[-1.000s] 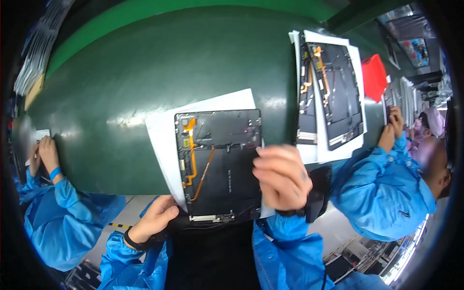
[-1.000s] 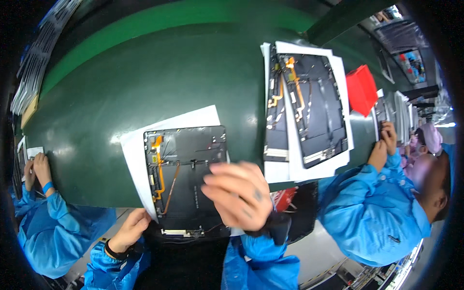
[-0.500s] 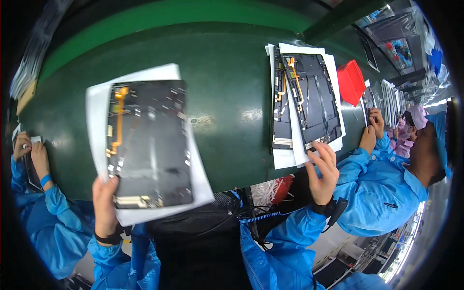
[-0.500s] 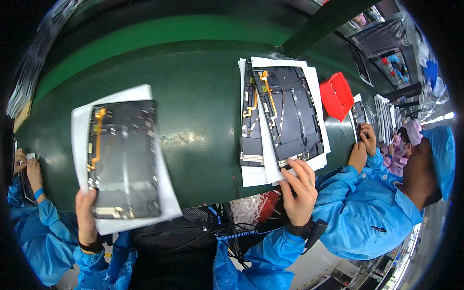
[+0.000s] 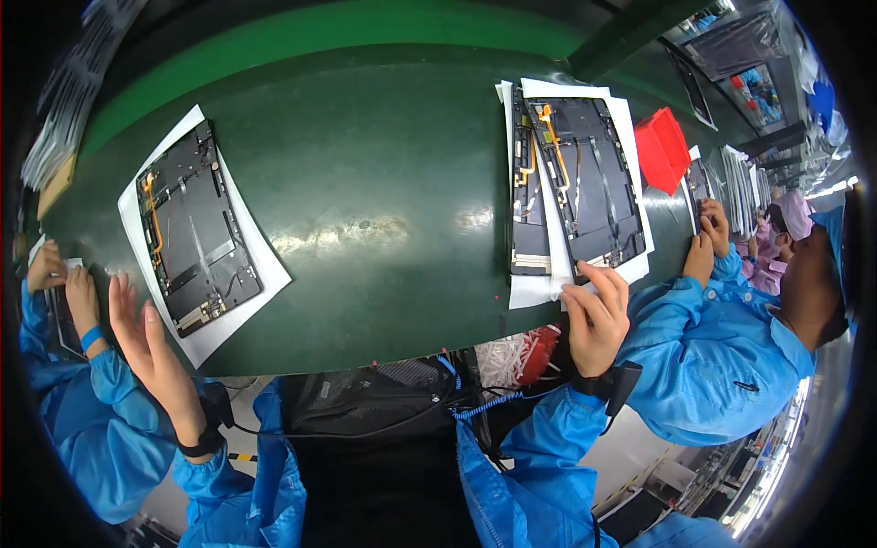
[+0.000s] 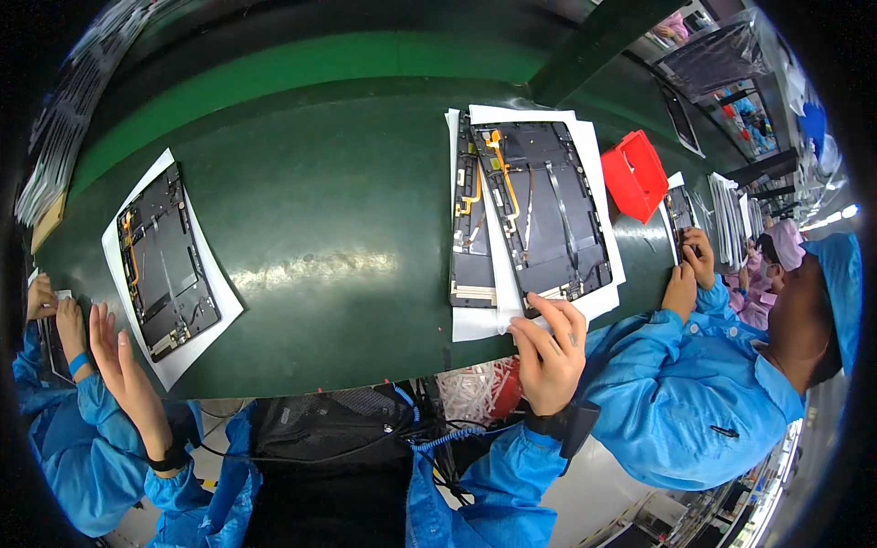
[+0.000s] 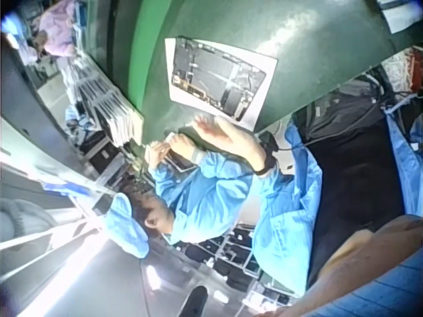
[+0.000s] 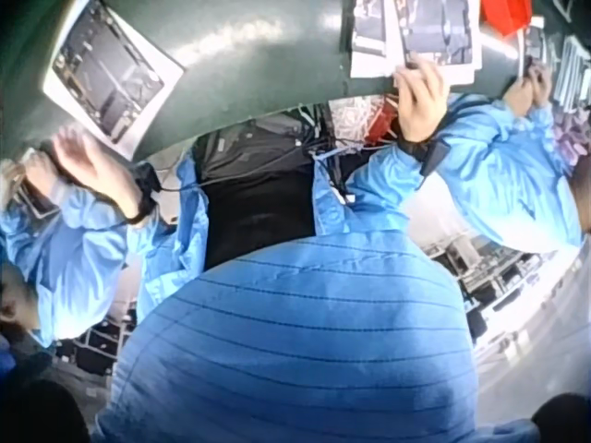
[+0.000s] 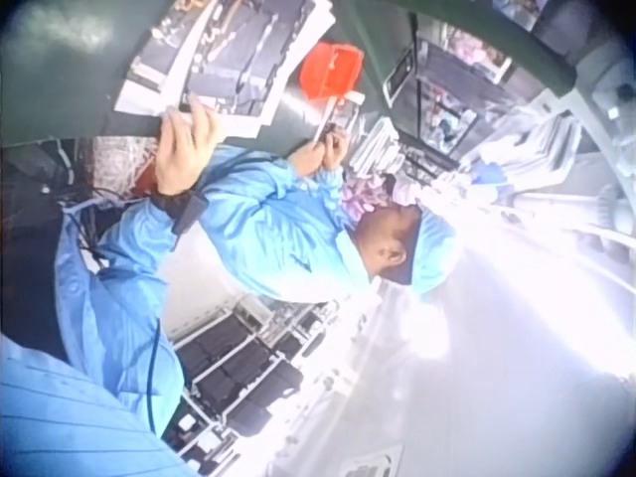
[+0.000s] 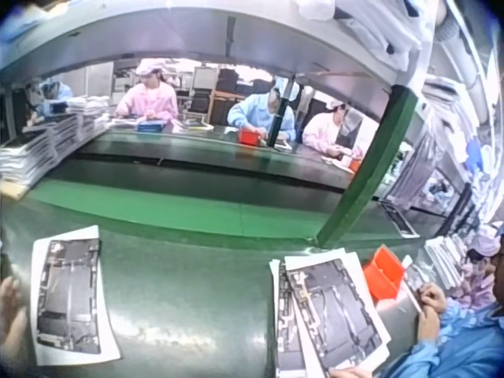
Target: Manually assemble and connect internal components of a tablet device on a factory production line.
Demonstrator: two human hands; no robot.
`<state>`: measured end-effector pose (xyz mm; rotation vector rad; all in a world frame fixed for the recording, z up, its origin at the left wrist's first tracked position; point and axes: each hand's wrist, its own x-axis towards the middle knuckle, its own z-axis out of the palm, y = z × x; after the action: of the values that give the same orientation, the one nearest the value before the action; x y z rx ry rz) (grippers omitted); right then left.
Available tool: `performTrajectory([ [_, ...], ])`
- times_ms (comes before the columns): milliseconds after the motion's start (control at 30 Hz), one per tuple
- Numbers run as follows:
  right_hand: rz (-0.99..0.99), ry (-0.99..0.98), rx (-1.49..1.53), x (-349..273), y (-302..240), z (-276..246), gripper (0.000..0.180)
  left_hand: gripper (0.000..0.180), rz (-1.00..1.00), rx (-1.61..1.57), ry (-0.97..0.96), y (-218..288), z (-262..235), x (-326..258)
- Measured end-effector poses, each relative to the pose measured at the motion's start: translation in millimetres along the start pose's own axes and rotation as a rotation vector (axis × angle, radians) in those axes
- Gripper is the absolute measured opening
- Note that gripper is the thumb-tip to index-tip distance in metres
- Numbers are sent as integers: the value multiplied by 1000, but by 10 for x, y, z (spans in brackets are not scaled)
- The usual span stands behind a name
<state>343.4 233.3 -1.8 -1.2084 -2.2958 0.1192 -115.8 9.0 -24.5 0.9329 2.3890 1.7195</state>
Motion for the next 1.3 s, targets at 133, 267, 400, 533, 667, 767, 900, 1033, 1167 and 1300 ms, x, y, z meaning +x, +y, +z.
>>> performTrajectory([
  [133,-12,8,-2,75,-58,6,14,53,133,-39,1,190,206,-90],
  [267,27,98,77,33,-42,57,7,44,209,-303,-321,519,498,-361],
  [400,225,355,343,-78,87,97,9,38,329,-440,-888,988,996,-497],
  [533,223,542,341,-15,-37,68,9,43,239,-651,-1127,1119,1232,-698],
  [667,14,522,221,-34,-497,7,3,47,-285,-865,-1342,1061,1529,-842],
  [767,-220,265,265,-175,-949,31,7,61,-743,-1075,-1302,1161,1639,-726],
  [900,-459,-181,610,-71,-1356,88,25,69,-450,-946,-1107,1049,1583,-643],
  [1033,-464,-237,768,45,-1244,-94,28,76,-297,-761,-1156,648,1063,-663],
  [1167,-216,-105,466,448,-1400,238,26,76,-420,-724,-1245,542,686,-777],
  [1300,-165,-246,382,607,-1499,655,28,77,-500,-621,-1267,491,489,-825],
])
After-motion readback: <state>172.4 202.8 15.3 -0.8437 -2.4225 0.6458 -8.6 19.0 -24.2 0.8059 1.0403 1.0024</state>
